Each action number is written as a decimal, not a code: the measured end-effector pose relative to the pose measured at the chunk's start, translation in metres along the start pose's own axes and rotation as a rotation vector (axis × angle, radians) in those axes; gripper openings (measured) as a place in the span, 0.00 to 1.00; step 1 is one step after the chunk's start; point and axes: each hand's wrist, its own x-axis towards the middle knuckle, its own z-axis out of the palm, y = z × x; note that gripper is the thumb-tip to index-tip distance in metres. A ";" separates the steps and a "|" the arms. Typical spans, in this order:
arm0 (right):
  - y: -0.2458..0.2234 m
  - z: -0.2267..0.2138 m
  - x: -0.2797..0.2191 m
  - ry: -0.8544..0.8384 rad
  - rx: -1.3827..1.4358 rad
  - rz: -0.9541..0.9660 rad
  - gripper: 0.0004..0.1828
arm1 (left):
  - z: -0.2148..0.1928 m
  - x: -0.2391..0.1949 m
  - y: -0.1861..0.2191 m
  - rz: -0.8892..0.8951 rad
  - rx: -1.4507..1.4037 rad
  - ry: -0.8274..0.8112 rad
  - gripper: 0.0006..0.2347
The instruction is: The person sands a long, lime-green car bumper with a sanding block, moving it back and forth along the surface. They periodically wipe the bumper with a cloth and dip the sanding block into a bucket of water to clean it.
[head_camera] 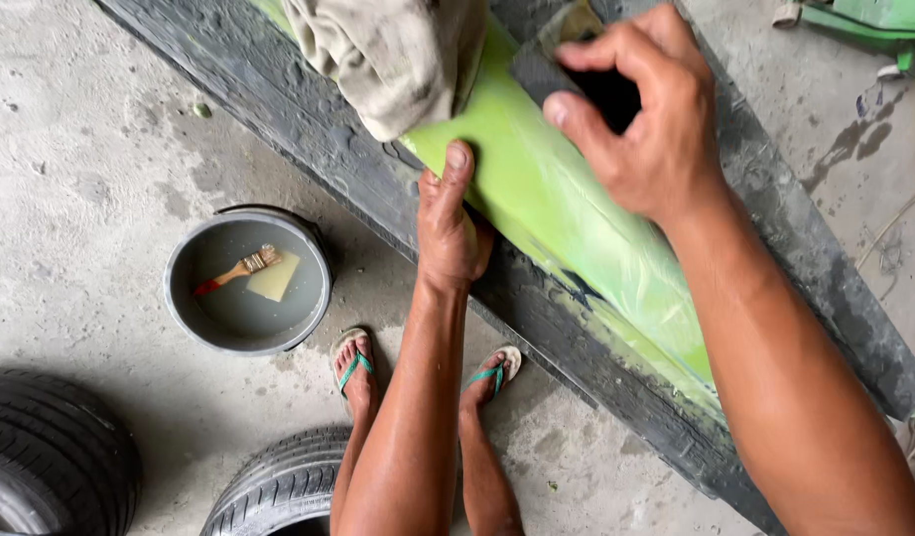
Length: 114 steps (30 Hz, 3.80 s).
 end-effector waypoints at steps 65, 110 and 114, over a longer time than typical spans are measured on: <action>0.014 -0.064 -0.171 -0.098 -0.084 0.216 0.22 | 0.002 0.009 0.001 0.031 0.071 0.131 0.19; 0.045 -0.073 -0.193 -0.138 0.105 0.276 0.22 | 0.003 0.006 0.004 0.031 0.111 -0.096 0.22; 0.042 -0.079 -0.202 -0.146 0.086 0.257 0.21 | 0.006 0.009 0.003 0.075 0.096 -0.058 0.20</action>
